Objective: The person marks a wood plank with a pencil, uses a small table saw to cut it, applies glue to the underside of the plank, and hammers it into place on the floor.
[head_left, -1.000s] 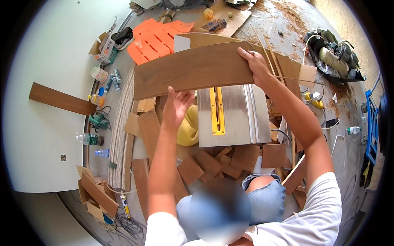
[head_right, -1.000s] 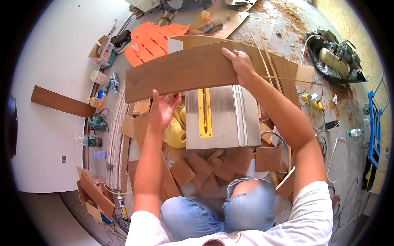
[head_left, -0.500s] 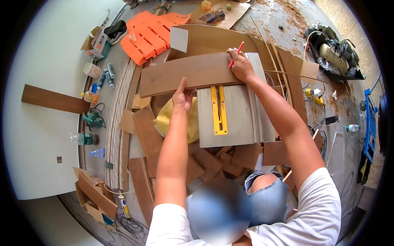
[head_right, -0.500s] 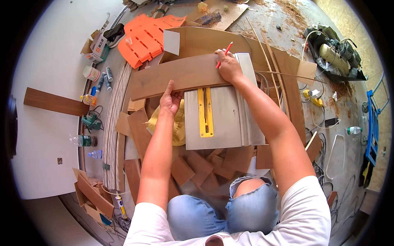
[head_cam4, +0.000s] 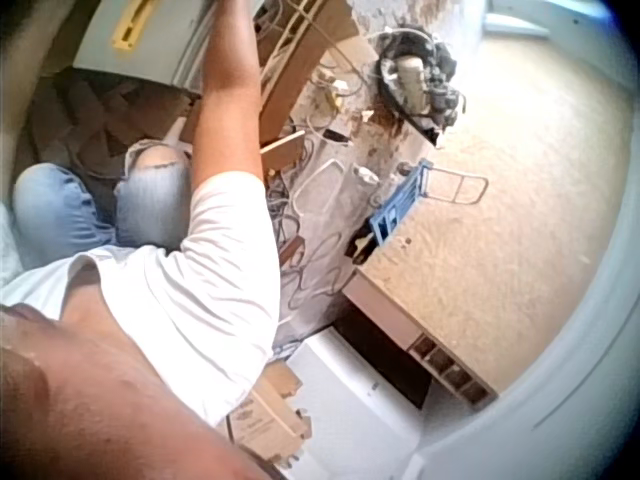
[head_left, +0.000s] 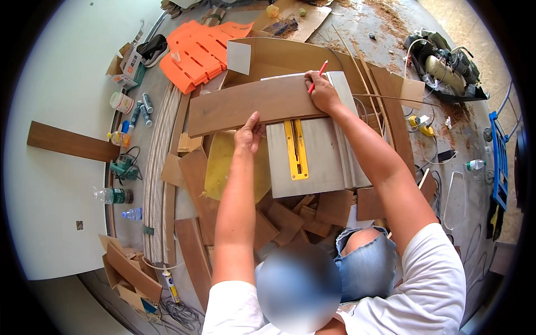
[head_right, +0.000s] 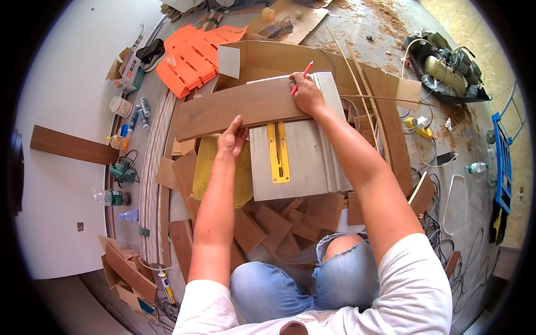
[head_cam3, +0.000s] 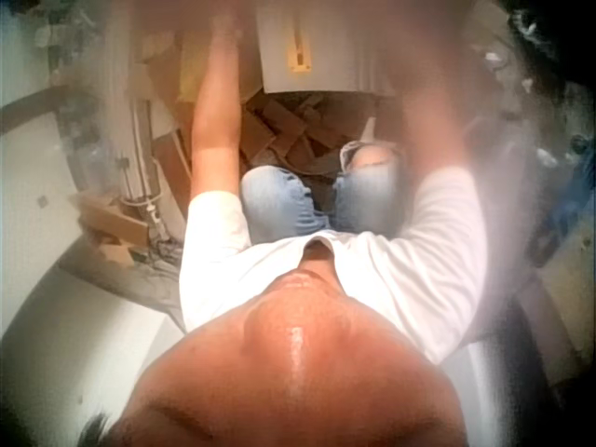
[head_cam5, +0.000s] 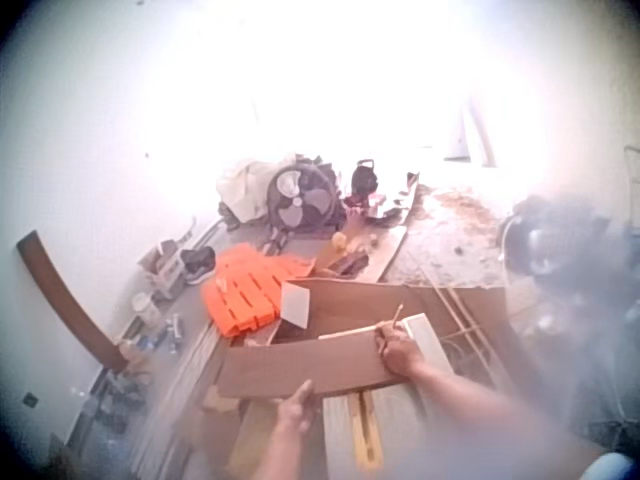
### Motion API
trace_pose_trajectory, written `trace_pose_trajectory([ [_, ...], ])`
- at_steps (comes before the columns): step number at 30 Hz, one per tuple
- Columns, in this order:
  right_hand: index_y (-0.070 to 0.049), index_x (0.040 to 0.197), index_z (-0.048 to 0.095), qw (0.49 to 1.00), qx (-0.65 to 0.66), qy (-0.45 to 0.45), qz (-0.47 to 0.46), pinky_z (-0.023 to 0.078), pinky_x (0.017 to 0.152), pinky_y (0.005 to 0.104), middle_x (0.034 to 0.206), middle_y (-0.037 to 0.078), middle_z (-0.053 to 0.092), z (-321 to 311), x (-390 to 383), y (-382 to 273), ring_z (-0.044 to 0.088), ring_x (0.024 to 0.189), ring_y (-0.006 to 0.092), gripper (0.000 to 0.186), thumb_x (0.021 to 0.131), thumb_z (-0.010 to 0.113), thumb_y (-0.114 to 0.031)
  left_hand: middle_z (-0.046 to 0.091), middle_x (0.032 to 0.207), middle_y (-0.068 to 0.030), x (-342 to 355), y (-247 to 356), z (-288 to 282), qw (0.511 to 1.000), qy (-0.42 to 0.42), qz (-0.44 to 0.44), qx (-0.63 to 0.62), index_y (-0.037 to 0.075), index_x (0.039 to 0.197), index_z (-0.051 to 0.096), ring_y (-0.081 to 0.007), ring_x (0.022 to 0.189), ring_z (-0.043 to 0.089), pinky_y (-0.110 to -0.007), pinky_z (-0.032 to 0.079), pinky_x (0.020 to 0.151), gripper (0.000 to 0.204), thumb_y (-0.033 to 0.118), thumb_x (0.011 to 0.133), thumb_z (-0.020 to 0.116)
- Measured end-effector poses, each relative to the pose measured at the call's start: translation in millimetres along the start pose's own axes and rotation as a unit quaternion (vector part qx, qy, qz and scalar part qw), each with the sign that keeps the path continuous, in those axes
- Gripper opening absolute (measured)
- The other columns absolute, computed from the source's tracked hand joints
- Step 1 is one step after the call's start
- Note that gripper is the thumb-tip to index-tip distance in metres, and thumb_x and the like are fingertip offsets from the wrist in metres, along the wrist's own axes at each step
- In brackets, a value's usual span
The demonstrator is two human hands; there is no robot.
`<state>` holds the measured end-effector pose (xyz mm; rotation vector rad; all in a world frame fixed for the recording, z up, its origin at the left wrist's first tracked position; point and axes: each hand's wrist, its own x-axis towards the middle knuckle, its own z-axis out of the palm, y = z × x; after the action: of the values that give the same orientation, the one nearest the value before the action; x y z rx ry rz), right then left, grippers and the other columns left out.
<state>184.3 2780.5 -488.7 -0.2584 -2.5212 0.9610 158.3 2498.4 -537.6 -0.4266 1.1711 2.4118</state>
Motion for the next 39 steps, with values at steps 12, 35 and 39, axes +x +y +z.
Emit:
trace_pose_trajectory([
  [12, -0.008, 0.116, 0.061, 0.999, 0.007, 0.020, -0.029, 0.048, 0.096, 0.0453, 0.113, 0.021, 0.066, -1, -29, 4, 0.061, 0.112, 0.0396, 0.019, 0.101, 0.058, -0.019, 0.070, 0.102, -0.0026, -26, -15, -11, 0.999, 0.017, -0.006, -0.034, 0.010, 0.108, 0.068, -0.0178, 0.098, 0.064, -0.035, 0.053, 0.088, 0.028, 0.010, 0.085, 0.084],
  [35, -0.007, 0.110, 0.060, 0.996, -0.002, 0.034, -0.080, 0.047, 0.095, 0.0460, 0.111, 0.014, 0.068, -26, -122, -26, 0.059, 0.112, 0.0380, 0.015, 0.098, 0.060, -0.015, 0.073, 0.103, -0.0044, -123, -40, -48, 1.000, 0.011, -0.001, -0.007, 0.006, 0.109, 0.070, -0.0178, 0.097, 0.068, -0.035, 0.056, 0.088, 0.021, 0.010, 0.091, 0.079],
  [39, -0.007, 0.110, 0.060, 0.999, 0.017, 0.011, -0.050, 0.047, 0.095, 0.0451, 0.112, 0.012, 0.067, -31, -131, -34, 0.059, 0.112, 0.0367, 0.014, 0.098, 0.060, -0.014, 0.074, 0.101, -0.0047, -130, -43, -55, 1.000, 0.007, 0.013, 0.001, 0.004, 0.106, 0.072, -0.0178, 0.094, 0.069, -0.034, 0.057, 0.085, 0.017, 0.011, 0.092, 0.078],
])
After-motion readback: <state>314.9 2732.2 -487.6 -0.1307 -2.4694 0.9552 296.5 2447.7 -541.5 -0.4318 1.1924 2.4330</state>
